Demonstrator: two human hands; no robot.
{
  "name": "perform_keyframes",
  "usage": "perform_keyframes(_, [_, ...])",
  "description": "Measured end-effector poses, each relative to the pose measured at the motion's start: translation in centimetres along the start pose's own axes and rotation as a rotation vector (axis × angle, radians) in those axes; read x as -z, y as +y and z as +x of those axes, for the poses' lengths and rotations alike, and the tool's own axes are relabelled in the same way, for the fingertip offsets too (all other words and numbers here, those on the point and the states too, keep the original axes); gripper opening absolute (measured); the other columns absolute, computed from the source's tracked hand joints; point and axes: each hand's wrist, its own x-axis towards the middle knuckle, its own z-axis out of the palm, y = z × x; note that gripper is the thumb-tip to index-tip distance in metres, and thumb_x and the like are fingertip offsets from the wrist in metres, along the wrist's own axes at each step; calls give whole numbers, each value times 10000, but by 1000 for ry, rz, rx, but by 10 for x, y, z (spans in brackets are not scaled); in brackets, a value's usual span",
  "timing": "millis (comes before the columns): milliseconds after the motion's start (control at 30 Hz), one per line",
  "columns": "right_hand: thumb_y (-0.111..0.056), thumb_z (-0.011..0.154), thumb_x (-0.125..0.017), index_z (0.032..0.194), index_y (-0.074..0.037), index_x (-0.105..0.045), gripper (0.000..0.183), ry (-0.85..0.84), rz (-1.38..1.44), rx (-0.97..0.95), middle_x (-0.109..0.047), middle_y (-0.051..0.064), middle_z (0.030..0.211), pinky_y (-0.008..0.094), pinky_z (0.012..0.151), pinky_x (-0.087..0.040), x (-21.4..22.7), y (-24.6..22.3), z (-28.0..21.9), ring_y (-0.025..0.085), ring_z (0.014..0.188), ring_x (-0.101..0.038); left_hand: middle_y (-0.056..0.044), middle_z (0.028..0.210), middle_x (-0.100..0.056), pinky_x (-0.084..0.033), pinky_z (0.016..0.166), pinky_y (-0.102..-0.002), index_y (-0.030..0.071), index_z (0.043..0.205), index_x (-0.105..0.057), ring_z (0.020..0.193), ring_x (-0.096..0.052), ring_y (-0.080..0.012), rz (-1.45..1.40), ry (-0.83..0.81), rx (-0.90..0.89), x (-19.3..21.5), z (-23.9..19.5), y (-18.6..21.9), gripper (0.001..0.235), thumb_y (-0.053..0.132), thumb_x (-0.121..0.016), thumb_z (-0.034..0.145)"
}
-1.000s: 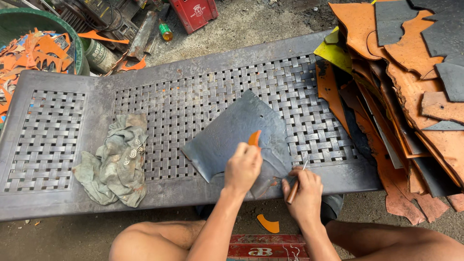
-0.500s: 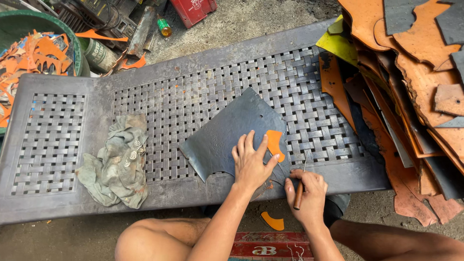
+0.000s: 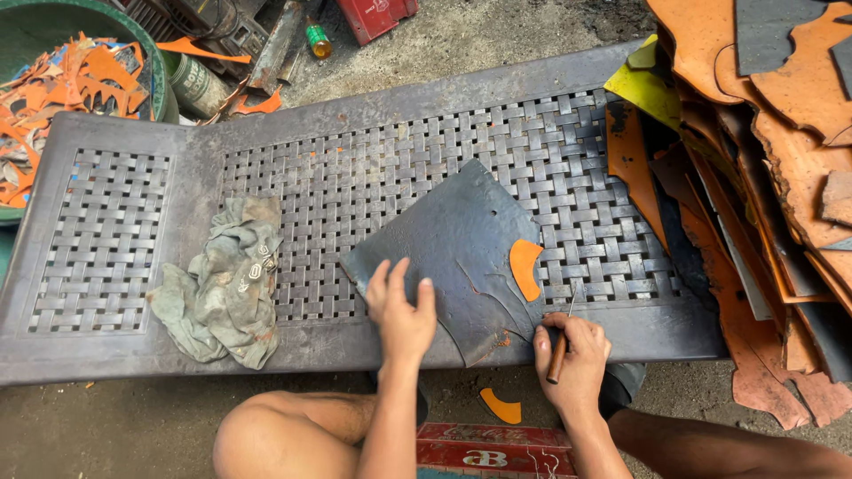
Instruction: The person uses a knife to cut a dark rubber sheet on a perforated plastic bench, following an orange template. They repeatedly reposition the template and cut along its edges, then wipe the sheet with a cloth and continue cutting.
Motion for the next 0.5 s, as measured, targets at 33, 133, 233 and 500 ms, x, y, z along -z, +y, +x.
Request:
perform_keyframes(33, [-162,846,-735,995,-123,-690,160,2,-12,5,-709,27,999,421,977,-389,-1,1,1,278,1027,-592,-251,1484,-458,-301,1121,-557,42,1345,-614,1393,-374,-429,33,29,32,11,-4,-8,502,257,-698,900])
perform_keyframes(133, [-173,850,-737,992,-133,-696,153,-14,-22,-19,-701,27,972,418,984,-380,-2,2,1,274,1026,-587,-211,1329,-576,-399,1077,-494,48,1236,-643,1280,-505,-378,72,51,204,36,-24,-20,421,287,-717,898])
perform_keyframes(233, [-162,835,-747,1006,-105,-706,185,-1,-30,-19,-711,69,971,445,963,-417,-2,4,2,304,1001,-609,-157,987,-723,-550,821,-402,44,1014,-640,891,-709,-276,31,-63,420,48,-56,-19,313,323,-715,896])
perform_keyframes(500, [-36,931,-619,1102,-6,-662,178,56,327,-279,-749,138,1132,336,958,-541,-5,16,15,226,1063,-715,-69,816,-806,-556,642,-280,33,940,-760,666,-712,-121,-313,-631,672,10,-129,-8,444,463,-648,947])
